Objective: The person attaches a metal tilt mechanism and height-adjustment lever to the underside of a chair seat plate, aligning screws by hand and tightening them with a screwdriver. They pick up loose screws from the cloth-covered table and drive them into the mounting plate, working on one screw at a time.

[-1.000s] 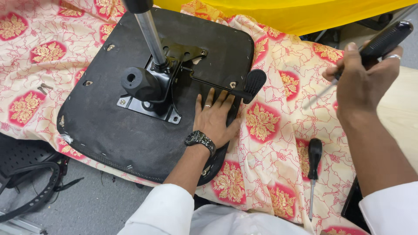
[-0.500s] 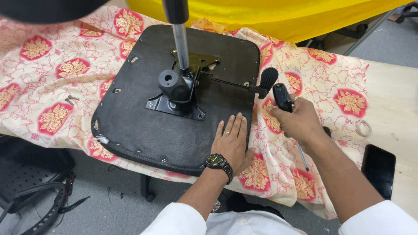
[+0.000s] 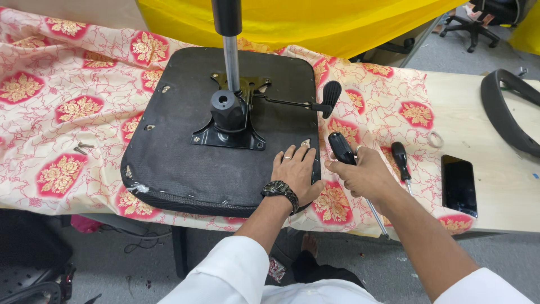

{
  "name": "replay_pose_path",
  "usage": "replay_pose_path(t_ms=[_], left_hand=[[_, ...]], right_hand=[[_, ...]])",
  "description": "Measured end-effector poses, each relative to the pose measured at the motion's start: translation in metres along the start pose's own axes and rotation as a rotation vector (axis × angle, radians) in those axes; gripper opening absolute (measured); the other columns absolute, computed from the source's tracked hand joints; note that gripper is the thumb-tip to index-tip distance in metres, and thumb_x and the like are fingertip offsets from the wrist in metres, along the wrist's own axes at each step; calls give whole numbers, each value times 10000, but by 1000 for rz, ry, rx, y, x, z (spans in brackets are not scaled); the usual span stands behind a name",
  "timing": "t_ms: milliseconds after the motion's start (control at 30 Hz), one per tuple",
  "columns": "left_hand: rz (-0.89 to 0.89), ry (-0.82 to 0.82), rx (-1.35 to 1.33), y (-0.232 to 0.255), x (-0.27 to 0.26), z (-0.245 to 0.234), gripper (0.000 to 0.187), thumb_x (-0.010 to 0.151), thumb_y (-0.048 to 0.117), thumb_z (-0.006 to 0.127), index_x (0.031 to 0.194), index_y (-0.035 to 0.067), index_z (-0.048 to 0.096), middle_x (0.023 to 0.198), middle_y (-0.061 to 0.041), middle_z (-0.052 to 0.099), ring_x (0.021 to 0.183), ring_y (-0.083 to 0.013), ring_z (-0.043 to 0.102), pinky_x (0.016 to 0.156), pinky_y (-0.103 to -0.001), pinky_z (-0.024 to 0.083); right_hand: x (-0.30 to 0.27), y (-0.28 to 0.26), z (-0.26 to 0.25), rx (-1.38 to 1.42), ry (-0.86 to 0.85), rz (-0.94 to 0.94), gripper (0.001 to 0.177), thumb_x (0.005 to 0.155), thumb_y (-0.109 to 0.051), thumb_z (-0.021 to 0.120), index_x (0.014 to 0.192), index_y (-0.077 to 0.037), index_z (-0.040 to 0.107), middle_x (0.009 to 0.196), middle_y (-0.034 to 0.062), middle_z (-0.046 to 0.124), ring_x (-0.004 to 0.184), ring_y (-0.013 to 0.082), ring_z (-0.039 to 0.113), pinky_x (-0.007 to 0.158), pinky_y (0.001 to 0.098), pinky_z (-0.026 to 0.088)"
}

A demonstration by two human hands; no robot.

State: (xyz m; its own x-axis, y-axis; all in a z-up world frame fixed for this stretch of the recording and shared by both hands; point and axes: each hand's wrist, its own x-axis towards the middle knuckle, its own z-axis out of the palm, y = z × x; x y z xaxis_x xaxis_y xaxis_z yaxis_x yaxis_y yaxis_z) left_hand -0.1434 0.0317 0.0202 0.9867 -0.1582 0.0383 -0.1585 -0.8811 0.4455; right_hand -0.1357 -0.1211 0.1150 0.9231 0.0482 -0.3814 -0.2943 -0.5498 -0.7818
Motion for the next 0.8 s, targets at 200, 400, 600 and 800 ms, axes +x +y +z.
replay_pose_path(t_ms=[200,400,600,800], left_hand=[[14,211,-279,-12,-9,16,441,792,311,724,1197,137,728,1380,-116,644,1389,-364,468,1171,-571,261],[-337,361,-928,-23,-9,-10,282,902,250,651,1069,77,797,949,-99,825,876,-183,804,802,-327,607],[-651,196,-1177,-29,-15,-43,358,885,332,712,1077,30,738,851,-55,716,749,-136,676,674,-351,619],[-592,370,-1188,-56,-19,-58,454,902,397,697,1087,-17,703,890,-64,744,789,-128,707,708,-293,581]], right_hand=[[13,17,11,32,-100,111,343,869,-255,760,1068,7,662,637,54,538,511,137,488,438,300,365],[40,-3,36,149,-285,77,337,917,-196,675,1177,7,602,785,74,627,595,168,616,505,317,517],[44,-31,67,268,-462,-54,498,867,-93,621,1352,-59,514,1037,83,739,839,135,749,751,334,669],[38,-50,99,249,-433,-96,526,885,-122,652,1392,-43,540,968,42,679,805,102,680,775,334,671]])
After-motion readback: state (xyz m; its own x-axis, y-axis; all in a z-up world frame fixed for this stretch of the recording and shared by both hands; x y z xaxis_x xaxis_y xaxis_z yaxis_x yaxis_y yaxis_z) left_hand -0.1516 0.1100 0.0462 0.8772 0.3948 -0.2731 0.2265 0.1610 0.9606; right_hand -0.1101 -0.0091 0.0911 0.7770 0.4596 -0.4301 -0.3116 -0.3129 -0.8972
